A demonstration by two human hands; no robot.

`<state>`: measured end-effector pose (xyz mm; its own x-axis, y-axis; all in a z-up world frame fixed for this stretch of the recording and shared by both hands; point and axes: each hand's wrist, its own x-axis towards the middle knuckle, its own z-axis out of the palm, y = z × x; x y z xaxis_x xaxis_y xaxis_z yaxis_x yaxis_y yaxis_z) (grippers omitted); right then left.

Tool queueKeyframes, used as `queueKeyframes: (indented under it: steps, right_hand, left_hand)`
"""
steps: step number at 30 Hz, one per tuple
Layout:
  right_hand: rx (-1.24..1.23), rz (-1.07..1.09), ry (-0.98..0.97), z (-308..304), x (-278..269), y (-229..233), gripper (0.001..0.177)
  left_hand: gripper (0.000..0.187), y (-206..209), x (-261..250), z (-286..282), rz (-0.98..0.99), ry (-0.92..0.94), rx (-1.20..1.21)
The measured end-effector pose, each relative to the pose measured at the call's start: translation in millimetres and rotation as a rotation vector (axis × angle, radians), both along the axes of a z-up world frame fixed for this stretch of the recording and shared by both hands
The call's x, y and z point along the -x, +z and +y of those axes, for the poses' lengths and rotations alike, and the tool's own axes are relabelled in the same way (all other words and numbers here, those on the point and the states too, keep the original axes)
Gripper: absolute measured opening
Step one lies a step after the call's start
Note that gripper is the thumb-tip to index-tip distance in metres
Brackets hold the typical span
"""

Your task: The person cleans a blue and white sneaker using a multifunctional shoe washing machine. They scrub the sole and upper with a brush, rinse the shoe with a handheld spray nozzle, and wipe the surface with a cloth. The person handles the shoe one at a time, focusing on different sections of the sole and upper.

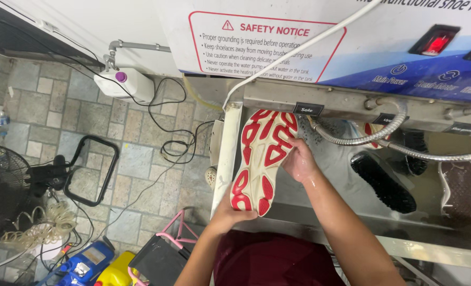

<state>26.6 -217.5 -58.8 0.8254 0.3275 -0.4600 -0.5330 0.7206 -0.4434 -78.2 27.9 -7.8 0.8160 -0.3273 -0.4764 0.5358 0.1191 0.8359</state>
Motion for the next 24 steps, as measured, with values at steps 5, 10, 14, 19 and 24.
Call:
queueKeyframes:
  steps: [5, 10, 14, 19, 24]
  right_hand:
    - [0.156, 0.073, -0.170, -5, 11, -27, 0.059]
    - [0.174, 0.063, -0.205, -2, 25, -26, 0.060]
    - [0.189, 0.006, -0.184, -1, 23, -25, 0.063]
    - [0.156, -0.085, -0.123, -8, 27, -23, 0.068]
    - [0.398, -0.331, 0.025, -4, 40, -11, 0.068]
  left_hand:
    - [0.086, 15, -17, -15, -0.025, -0.192, -0.359]
    - [0.067, 6, -51, -48, -0.159, 0.135, 0.060]
    - [0.046, -9, -75, -59, -0.127, 0.239, 0.015]
    - [0.037, -29, -77, -55, -0.131, 0.301, 0.025]
    - [0.040, -31, -66, -55, -0.045, 0.475, 0.192]
